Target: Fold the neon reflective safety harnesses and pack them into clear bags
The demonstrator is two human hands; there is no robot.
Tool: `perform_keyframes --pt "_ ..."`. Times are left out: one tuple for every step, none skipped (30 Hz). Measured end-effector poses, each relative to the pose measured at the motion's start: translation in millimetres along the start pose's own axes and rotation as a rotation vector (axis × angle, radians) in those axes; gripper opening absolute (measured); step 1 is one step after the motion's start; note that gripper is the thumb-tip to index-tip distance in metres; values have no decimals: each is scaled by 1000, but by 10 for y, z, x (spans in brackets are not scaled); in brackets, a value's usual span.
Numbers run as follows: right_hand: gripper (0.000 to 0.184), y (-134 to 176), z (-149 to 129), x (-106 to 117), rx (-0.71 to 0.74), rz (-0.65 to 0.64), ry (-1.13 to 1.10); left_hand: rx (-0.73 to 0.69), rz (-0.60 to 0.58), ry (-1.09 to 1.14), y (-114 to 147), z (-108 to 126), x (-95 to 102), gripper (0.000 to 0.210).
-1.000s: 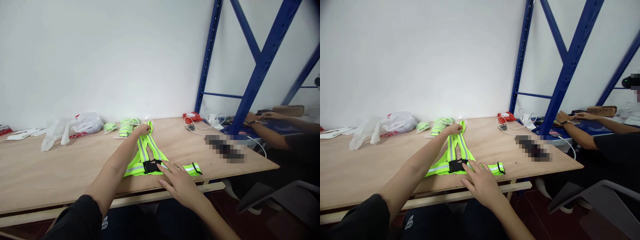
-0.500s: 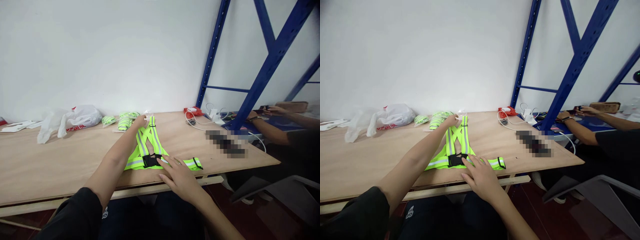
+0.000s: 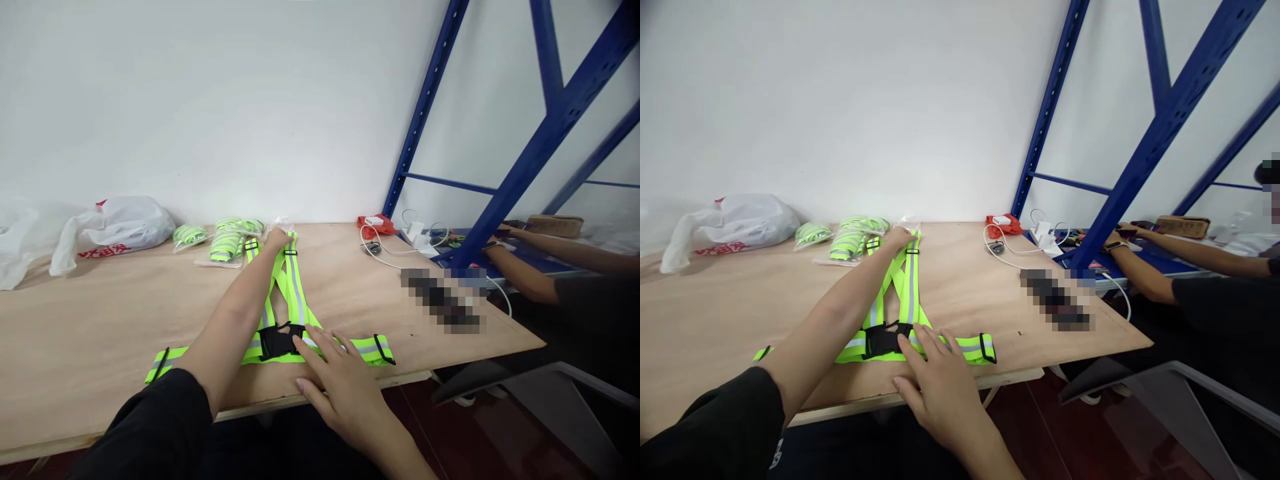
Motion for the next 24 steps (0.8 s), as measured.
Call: perform_keyframes --pt "52 -2 -2 2 1 2 -7 7 27 15 8 4 -9 20" --pt "52 -6 -4 5 -1 4 -14 12 60 22 14 12 1 19" --pt "52 -9 -8 11 -4 7 -18 14 94 24 16 25 31 18" --pt "51 -13 -11 18 -6 11 -20 12 119 25 15 44 78 18" --pt "51 -15 -15 25 -9 15 -22 9 140 22 12 68 140 19" --pt "51 -16 -19 33 -9 21 -25 6 158 13 9 95 215 20" --pt "50 -15 -23 40 -8 29 -29 4 173 1 9 121 296 21" --pt "50 -13 -26 47 -6 37 -35 3 186 -15 13 145 377 21" --pt "49 -9 -29 52 -2 46 -42 4 199 -34 21 161 453 21" --pt "49 -5 -31 57 0 54 -48 6 211 -57 33 169 519 20" --pt "49 0 -31 61 2 61 -53 7 223 -81 48 166 570 17" --pt "49 4 -31 66 3 65 -57 6 235 -106 65 152 605 13" --pt "48 8 -31 71 4 67 -61 5 247 -134 82 129 624 7" --pt "48 11 -31 77 4 66 -64 2 257 -164 98 98 628 3" --pt "48 13 -31 82 5 64 -67 -2 265 -197 112 63 618 4" --pt "47 15 -30 87 5 60 -68 -7 269 -232 123 26 599 7" --pt "47 16 -30 90 4 55 -67 -13 270 -271 133 -11 571 8" --pt "47 17 -29 91 1 48 -63 -23 268 -311 142 -45 538 9" --pt "47 19 -29 91 -1 41 -56 -39 263 -353 150 -74 502 10" --pt "47 23 -29 89 -3 33 -48 -61 257 -396 161 -96 465 11" --pt "46 29 -29 85 -4 25 -39 -90 252 -439 174 -110 429 14" --pt "46 36 -29 81 -5 17 -30 -125 249 -481 190 -114 396 18" --pt "46 44 -29 77 -5 10 -23 -163 247 -520 207 -105 370 24" --pt "46 51 -28 74 -3 4 -17 -202 246 -555 225 -84 351 31"
Point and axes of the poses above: each hand's wrist, its own y-axis away from the middle knuckle, its own x-axis out of the back of the hand, z = x × y, the point moved 2 cm from there along -y, towards the middle knuckle, and after that the axes turned 9 degrees about x, right-handed, at the moved point
